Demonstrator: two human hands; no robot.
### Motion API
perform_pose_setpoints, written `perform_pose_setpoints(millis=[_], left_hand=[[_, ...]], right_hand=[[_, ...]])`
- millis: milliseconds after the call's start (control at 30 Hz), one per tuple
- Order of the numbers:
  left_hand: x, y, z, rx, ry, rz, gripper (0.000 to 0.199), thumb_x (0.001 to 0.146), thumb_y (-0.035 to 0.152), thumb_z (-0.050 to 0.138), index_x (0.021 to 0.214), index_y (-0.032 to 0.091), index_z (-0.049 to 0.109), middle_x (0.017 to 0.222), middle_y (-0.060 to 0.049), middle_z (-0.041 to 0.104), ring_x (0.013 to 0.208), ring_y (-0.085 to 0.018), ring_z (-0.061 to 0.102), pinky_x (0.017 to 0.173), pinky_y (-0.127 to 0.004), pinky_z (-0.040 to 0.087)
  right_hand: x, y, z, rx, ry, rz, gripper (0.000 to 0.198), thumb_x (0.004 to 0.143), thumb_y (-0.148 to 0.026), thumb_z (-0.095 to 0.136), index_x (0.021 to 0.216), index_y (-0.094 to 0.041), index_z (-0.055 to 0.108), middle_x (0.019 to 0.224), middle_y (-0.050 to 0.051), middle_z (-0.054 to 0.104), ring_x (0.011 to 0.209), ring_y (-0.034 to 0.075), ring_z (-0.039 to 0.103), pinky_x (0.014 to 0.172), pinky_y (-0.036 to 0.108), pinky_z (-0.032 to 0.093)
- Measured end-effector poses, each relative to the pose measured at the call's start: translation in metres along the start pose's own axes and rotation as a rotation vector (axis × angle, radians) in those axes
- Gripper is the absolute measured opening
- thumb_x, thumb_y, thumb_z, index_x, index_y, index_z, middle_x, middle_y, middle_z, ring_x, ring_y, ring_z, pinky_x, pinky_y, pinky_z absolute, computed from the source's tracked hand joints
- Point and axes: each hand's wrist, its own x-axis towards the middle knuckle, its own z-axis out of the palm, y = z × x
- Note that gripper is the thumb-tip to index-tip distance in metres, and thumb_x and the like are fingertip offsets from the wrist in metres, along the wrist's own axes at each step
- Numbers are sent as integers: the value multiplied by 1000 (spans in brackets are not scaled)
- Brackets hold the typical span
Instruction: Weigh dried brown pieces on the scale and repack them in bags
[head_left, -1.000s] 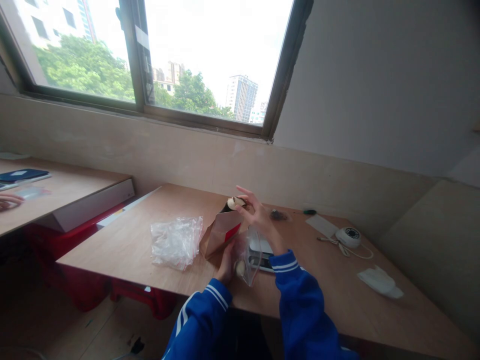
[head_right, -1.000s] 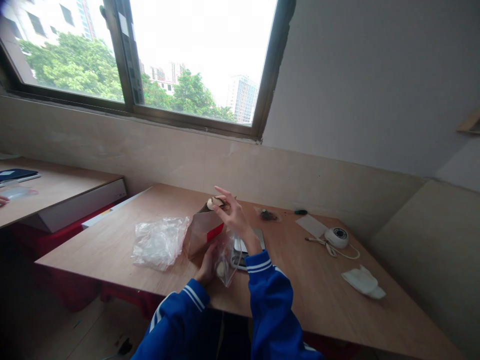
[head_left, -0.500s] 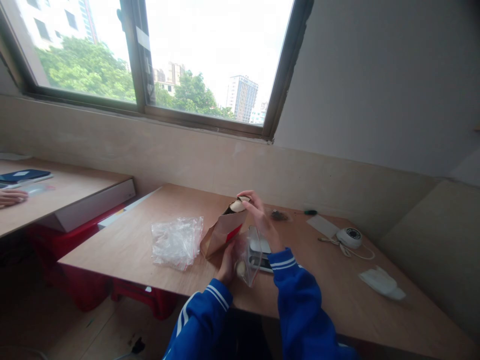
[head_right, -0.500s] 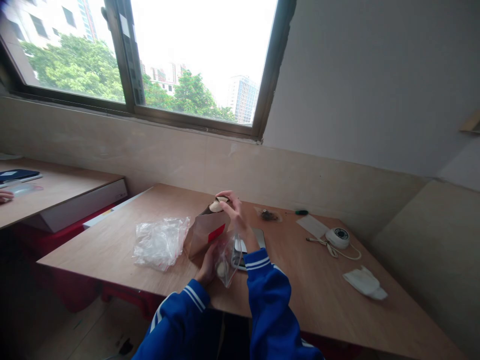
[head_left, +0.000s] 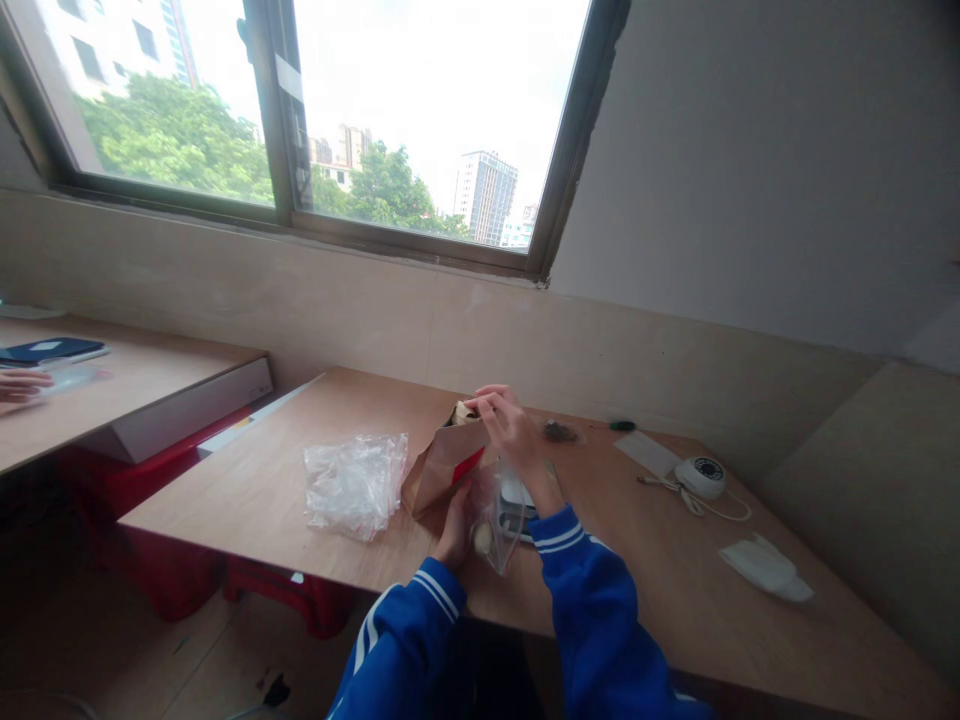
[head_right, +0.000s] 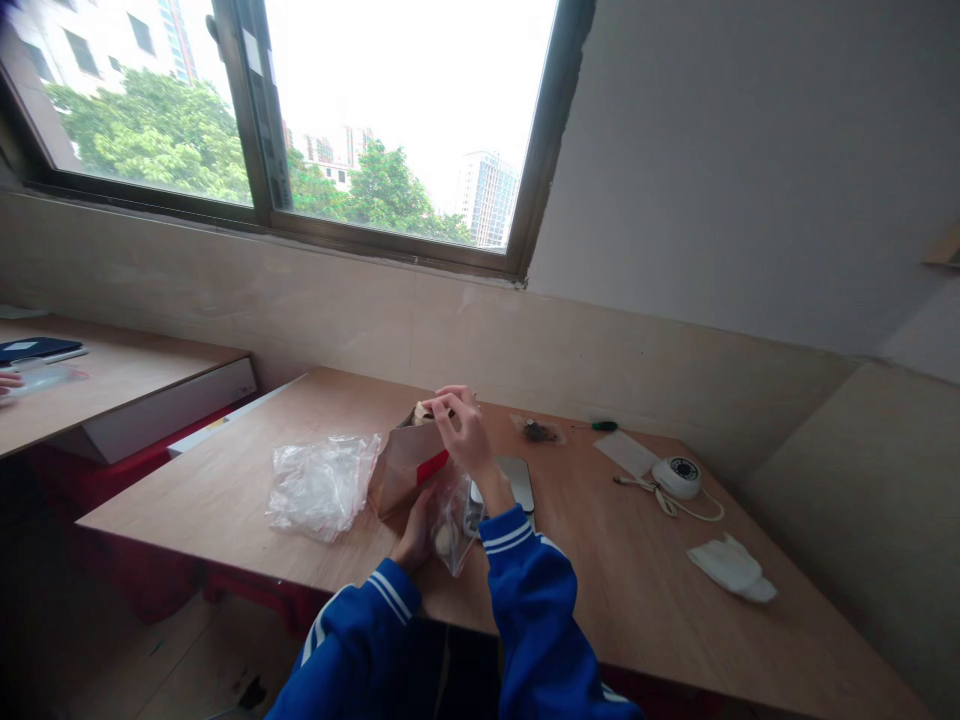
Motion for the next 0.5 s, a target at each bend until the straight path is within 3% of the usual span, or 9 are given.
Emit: perform_pose_setpoints(millis=[100,300,433,500], left_hand=[[-1,0,2,7,-13,2,26,87,25,53,101,9,69,97,-13,73,92,-23,67,86,-32,50],[-4,3,5,27,-4,15,26,87,25,53,99,8,69,101,-15,72,96,-25,66,84,-31,51],[-4,3,4,20,-6,15,27,86,26,56,104,10,67,99,-13,72,101,-26,65,88,-33,50],[-4,3,4,28,-14,21,31,84,28,59,107,11,66,96,-13,72,101,-27,65,90,-36,50]], right_hand=[[-1,1,-5,-48,14,-20,44,97,-41,33,90,-25,73,101,6,57,101,21,55,92,37,42],[-7,7,-4,-184,-113,-27,51,97,-44,33,74,-28,75,107,5,59,102,23,52,98,44,31],[-10,9,-5,-100,-6,-20,47,98,-44,29,91,-27,72,107,6,56,103,21,53,95,40,37],[-12,12,-8,-99,71,-13,47,98,-44,28,90,-26,71,103,6,57,102,22,53,95,40,38]])
